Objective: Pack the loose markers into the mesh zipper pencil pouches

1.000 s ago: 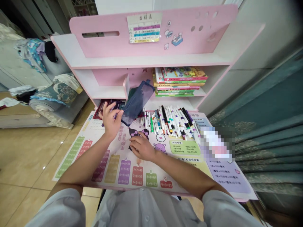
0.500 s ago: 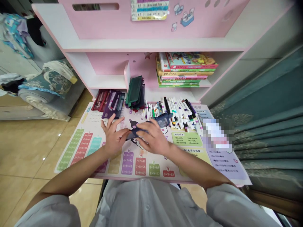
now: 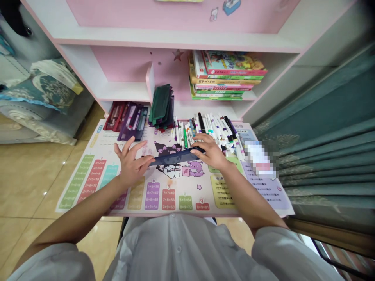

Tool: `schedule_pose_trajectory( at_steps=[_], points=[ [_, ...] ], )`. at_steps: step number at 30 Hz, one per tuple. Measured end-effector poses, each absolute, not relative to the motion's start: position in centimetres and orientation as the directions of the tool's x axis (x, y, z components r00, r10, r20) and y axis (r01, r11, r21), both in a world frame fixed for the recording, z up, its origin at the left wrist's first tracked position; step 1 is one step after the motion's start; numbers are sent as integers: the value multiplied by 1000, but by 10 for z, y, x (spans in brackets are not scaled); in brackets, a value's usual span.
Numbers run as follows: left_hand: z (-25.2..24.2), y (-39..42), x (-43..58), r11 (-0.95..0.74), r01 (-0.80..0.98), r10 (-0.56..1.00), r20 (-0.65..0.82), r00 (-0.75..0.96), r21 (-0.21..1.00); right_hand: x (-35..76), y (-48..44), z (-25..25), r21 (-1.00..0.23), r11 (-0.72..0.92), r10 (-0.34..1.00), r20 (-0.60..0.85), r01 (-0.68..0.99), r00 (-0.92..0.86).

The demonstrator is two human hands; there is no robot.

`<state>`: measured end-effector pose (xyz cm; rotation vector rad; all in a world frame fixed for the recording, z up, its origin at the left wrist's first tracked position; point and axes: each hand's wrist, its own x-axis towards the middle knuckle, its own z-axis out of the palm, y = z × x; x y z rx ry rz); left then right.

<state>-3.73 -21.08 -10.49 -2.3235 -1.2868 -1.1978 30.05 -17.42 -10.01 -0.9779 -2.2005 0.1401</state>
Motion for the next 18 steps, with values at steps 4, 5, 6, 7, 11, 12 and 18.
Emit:
schedule_pose_trajectory(
  at_steps=[4, 5, 6, 7, 11, 12, 18],
  points=[
    [-108, -208, -39, -592, 790, 604, 737, 302, 161, 303, -177, -104, -357, 725, 682, 495, 590, -539],
    [-109, -208, -39, -584, 795, 613, 731, 301, 162, 304, -177, -105, -356, 726, 682, 484, 588, -549],
    [-109, -207, -39, -578, 800, 621, 724, 300, 164, 304, -177, -105, -357, 726, 682, 478, 587, -554],
    [-109, -207, -38, -571, 804, 629, 717, 299, 166, 305, -178, -105, -360, 726, 683, 476, 585, -555],
    [-104, -208, -30, -544, 820, 670, 680, 297, 178, 304, -179, -105, -384, 734, 676, 493, 561, -547],
    [-100, -208, -25, -534, 824, 683, 670, 289, 189, 303, -179, -105, -392, 737, 673, 502, 550, -543],
    [-75, -212, 27, -483, 826, 811, 504, 296, 292, 294, -182, -108, -404, 772, 629, 597, 490, -498]
  ],
)
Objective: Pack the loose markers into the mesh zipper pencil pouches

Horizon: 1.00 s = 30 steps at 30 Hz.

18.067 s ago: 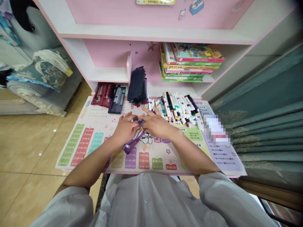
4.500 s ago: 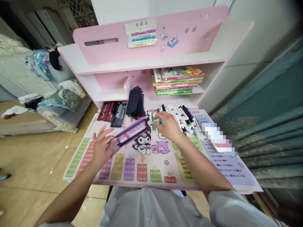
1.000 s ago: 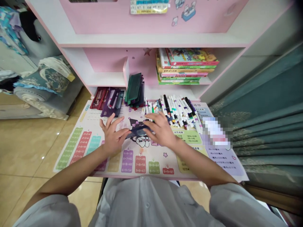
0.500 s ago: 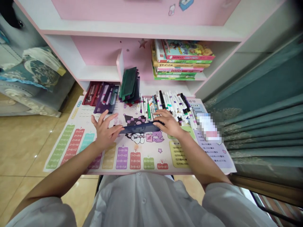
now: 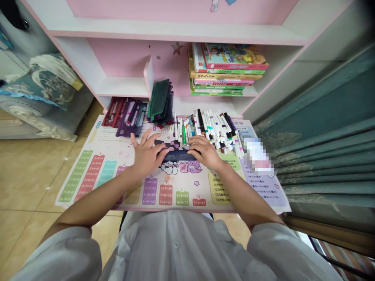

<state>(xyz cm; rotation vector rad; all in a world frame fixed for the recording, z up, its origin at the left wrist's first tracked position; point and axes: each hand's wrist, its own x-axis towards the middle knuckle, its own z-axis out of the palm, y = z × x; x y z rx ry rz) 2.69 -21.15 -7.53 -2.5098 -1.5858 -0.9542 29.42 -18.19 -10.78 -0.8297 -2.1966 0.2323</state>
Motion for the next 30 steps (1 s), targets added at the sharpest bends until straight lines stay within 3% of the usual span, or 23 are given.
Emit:
schedule_pose_trajectory(
  at_steps=[5, 14, 18, 23, 30],
  points=[
    [-67, -204, 72, -492, 805, 862, 316, 397, 330, 292, -184, -106, -384, 785, 610, 619, 486, -495],
    [-61, -176, 91, -343, 787, 912, -22, 411, 513, 295, -188, -102, -347, 792, 597, 609, 502, -522],
    [-56, -178, 90, -340, 775, 898, -60, 435, 533, 296, -187, -103, -351, 793, 597, 612, 499, -518],
    [-53, -179, 88, -351, 727, 903, 6, 430, 590, 296, -187, -103, -337, 799, 586, 622, 498, -520],
    [-53, -181, 86, -319, 747, 909, -33, 415, 583, 297, -187, -102, -365, 783, 612, 597, 503, -520]
  ],
)
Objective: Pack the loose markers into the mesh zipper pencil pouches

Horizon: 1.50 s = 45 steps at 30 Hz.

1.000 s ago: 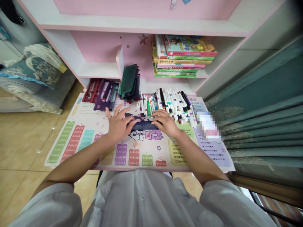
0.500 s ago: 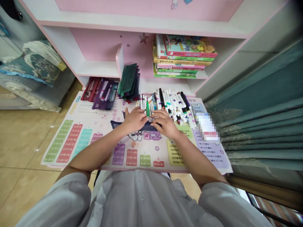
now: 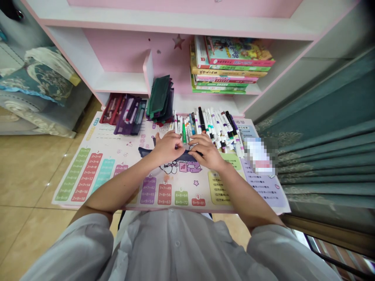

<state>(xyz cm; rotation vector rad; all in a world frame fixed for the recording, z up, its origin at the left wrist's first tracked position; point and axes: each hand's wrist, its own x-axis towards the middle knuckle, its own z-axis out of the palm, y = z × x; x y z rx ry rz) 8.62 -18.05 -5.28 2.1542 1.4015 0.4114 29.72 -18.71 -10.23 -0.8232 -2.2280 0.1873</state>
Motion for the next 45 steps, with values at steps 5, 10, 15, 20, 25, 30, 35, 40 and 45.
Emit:
schedule_pose_trajectory(
  at_steps=[5, 10, 15, 20, 25, 30, 35, 40, 45],
  points=[
    [-53, -180, 85, -333, 736, 908, -10, 418, 590, 297, -187, -100, -339, 798, 590, 611, 499, -528],
    [-51, -180, 82, -347, 744, 895, -36, 445, 571, 297, -187, -100, -353, 787, 606, 593, 505, -530],
    [-48, -179, 78, -334, 762, 898, -57, 436, 554, 298, -187, -102, -364, 793, 601, 596, 488, -533],
    [-46, -180, 78, -335, 763, 896, -65, 440, 554, 298, -188, -101, -352, 800, 591, 602, 487, -537],
    [-49, -178, 74, -358, 737, 888, -35, 459, 574, 298, -188, -100, -353, 793, 600, 590, 496, -540],
    [-49, -177, 71, -356, 724, 884, -39, 466, 591, 299, -186, -101, -371, 781, 617, 578, 502, -533],
    [-41, -178, 74, -315, 756, 892, -94, 443, 574, 299, -186, -102, -369, 780, 619, 578, 505, -532],
    [-30, -179, 74, -300, 779, 886, -143, 442, 551, 300, -187, -103, -343, 794, 596, 602, 501, -531],
    [-25, -181, 74, -265, 799, 887, -188, 421, 540, 301, -187, -104, -347, 792, 601, 590, 503, -539]
  ],
)
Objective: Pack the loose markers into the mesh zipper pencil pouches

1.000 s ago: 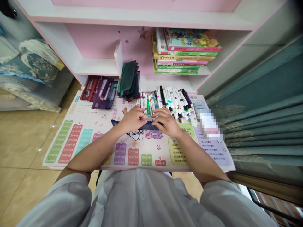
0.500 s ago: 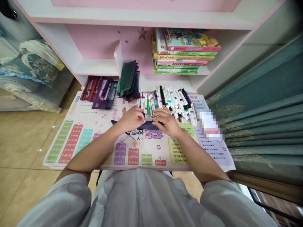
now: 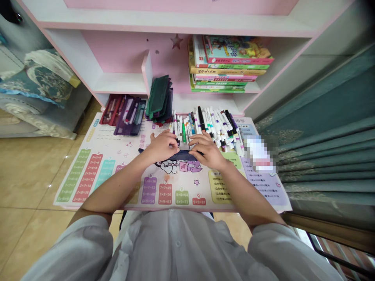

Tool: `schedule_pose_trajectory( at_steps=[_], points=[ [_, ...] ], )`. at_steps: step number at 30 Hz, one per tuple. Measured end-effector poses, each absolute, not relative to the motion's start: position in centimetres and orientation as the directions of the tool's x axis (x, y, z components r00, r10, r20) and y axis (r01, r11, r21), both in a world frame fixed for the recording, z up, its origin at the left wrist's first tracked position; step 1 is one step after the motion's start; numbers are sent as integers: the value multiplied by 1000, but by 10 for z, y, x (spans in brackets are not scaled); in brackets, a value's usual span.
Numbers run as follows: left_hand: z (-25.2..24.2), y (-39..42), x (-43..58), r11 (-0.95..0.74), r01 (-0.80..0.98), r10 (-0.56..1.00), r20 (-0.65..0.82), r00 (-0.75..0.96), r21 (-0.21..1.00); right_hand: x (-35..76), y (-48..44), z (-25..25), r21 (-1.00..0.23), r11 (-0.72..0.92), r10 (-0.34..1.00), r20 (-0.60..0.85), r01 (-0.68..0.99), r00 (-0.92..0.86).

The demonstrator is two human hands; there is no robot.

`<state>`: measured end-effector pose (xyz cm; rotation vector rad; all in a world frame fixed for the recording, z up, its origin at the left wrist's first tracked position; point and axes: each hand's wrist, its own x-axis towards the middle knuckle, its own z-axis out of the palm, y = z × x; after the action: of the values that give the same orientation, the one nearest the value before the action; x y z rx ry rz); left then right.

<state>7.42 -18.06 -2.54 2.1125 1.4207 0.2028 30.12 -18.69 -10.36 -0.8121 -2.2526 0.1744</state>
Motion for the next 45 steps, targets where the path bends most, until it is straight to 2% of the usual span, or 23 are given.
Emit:
schedule_pose_trajectory(
  at_steps=[22, 40, 45],
  points=[
    [-23, -180, 65, -240, 815, 896, -203, 395, 528, 303, -187, -102, -341, 789, 604, 587, 511, -540],
    [-24, -173, 51, -346, 805, 871, -154, 467, 481, 304, -187, -100, -339, 792, 598, 597, 508, -534],
    [-24, -172, 46, -335, 820, 868, -186, 460, 463, 304, -187, -98, -336, 782, 610, 584, 525, -535]
  ],
)
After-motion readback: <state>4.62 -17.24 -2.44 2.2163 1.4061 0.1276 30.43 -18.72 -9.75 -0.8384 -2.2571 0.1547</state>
